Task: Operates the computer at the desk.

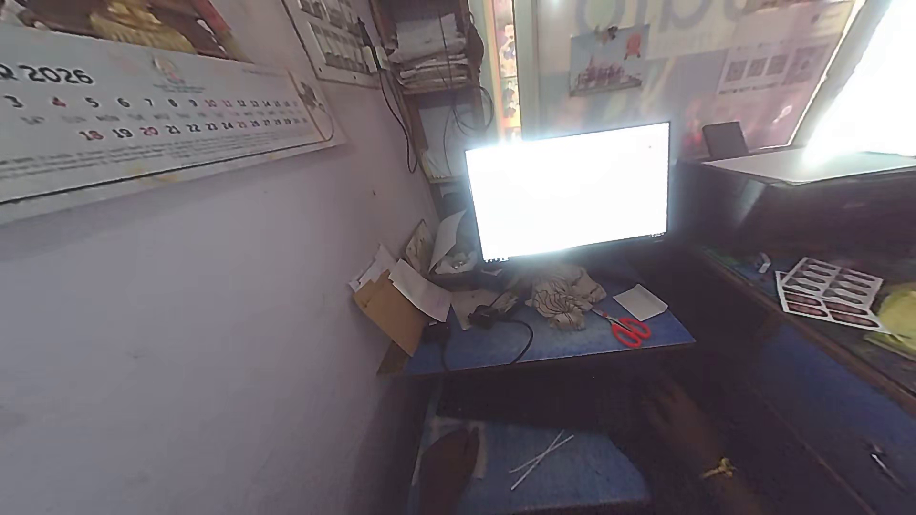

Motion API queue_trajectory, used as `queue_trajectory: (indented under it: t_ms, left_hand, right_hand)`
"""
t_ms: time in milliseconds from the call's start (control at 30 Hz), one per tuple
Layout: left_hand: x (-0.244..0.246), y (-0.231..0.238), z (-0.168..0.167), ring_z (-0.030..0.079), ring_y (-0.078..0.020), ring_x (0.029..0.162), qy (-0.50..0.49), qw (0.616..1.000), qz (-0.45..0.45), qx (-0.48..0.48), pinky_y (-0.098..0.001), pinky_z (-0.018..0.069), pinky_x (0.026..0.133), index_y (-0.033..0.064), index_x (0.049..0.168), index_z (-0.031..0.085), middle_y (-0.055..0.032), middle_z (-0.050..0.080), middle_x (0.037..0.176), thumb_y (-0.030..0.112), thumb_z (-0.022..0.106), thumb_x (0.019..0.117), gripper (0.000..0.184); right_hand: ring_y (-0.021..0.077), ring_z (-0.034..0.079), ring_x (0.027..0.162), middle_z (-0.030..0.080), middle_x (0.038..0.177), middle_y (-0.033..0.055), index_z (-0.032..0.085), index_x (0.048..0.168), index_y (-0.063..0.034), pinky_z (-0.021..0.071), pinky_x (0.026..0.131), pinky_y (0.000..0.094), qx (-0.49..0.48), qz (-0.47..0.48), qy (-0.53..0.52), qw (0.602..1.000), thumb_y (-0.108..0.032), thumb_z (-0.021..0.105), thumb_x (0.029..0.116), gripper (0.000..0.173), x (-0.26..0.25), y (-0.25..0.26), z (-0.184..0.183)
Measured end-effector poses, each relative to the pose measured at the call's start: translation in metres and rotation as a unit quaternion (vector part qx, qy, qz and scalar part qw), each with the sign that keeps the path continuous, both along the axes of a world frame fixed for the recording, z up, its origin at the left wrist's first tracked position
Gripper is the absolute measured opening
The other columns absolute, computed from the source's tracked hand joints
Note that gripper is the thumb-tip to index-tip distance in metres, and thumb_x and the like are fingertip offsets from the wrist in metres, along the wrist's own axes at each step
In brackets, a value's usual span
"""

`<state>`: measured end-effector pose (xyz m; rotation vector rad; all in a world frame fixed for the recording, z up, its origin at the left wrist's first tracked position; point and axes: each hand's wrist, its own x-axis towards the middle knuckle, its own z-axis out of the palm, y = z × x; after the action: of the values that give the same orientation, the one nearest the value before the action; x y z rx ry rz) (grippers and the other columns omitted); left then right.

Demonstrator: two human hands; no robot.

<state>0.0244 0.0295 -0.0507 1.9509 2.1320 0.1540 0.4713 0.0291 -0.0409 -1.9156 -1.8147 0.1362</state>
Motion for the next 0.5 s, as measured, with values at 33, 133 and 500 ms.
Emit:
queue_trajectory:
  t_ms: [33, 133, 500]
  left_hand:
    - [0.0001, 0.0002, 0.0002, 0.072, -0.0327, 0.104, -0.002, 1.000, 0.000, 0.002, -0.0554, 0.0552, 0.089, 0.0081, 0.105, 0.075, -0.0146, 0.075, 0.104, 0.055, 0.035, 0.1064, 0.061]
    - [0.0004, 0.0010, 0.0014, 0.072, -0.0324, 0.105, 0.001, 1.000, -0.001, 0.001, -0.0554, 0.0550, 0.089, 0.0081, 0.105, 0.075, -0.0147, 0.075, 0.105, 0.054, 0.036, 0.1065, 0.061]
    - [0.0012, 0.0000, 0.0018, 0.072, -0.0326, 0.105, 0.000, 1.000, 0.000, 0.000, -0.0552, 0.0553, 0.089, 0.0082, 0.105, 0.075, -0.0144, 0.076, 0.105, 0.054, 0.036, 0.1066, 0.060]
  right_hand:
    - [0.0381, 0.051, 0.139, 0.051, 0.152, 0.0214, 0.064, 0.140, -0.0111, 0.0448, 0.113, 0.0527, 0.000, 0.000, -0.001, 1.000, -0.032, 0.058, 0.1011, 0.045, 0.0000, 0.0004, -0.0001]
    - [0.0383, 0.052, 0.139, 0.051, 0.151, 0.0219, 0.064, 0.140, -0.0112, 0.0453, 0.113, 0.0528, 0.007, 0.000, -0.004, 1.000, -0.032, 0.058, 0.1010, 0.045, 0.0004, 0.0007, -0.0013]
    - [0.0379, 0.051, 0.140, 0.051, 0.152, 0.0208, 0.064, 0.140, -0.0113, 0.0447, 0.114, 0.0521, 0.014, -0.006, -0.005, 1.000, -0.032, 0.058, 0.1011, 0.044, 0.0013, 0.0001, -0.0012]
